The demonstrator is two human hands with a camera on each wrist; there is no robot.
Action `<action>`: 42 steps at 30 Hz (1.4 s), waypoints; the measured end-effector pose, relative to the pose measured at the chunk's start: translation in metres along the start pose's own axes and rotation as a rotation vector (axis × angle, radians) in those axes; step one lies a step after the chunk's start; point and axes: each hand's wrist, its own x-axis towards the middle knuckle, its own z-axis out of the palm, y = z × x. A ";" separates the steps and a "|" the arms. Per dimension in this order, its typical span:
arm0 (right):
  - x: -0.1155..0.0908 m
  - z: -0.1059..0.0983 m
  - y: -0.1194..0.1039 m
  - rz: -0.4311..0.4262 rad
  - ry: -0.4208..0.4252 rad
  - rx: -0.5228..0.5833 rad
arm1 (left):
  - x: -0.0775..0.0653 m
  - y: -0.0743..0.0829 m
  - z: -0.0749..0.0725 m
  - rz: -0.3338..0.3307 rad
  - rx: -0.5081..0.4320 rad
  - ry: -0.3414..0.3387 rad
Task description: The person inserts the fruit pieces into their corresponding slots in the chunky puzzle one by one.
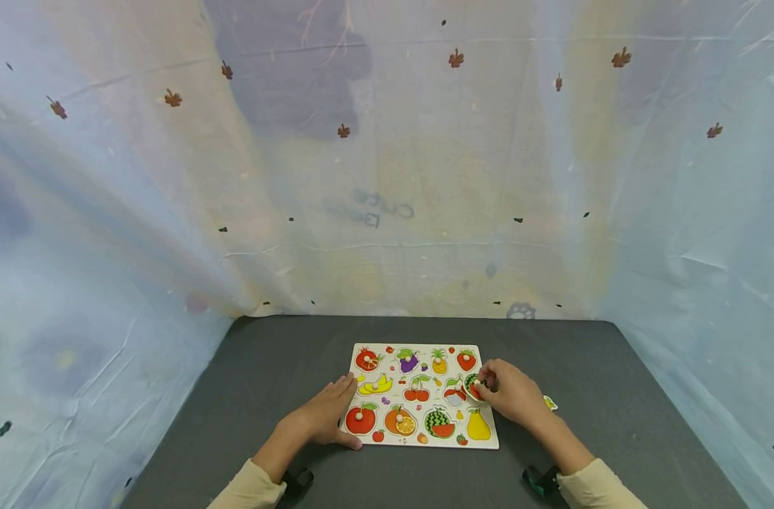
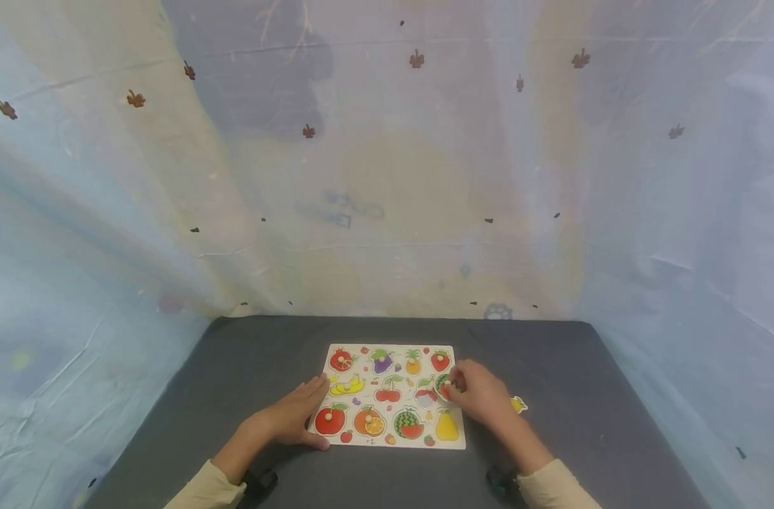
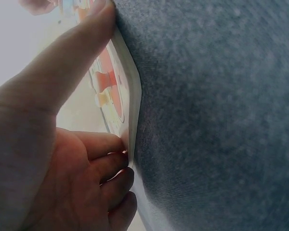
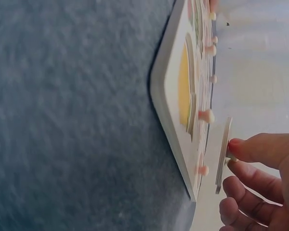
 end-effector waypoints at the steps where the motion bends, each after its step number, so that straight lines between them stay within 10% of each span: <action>1: 0.000 0.001 -0.001 -0.006 0.000 -0.001 | 0.000 0.000 0.000 0.000 0.000 -0.001; 42: -0.015 0.032 -0.038 -0.300 -0.068 -0.006 | 0.005 -0.010 0.006 0.008 -0.014 -0.019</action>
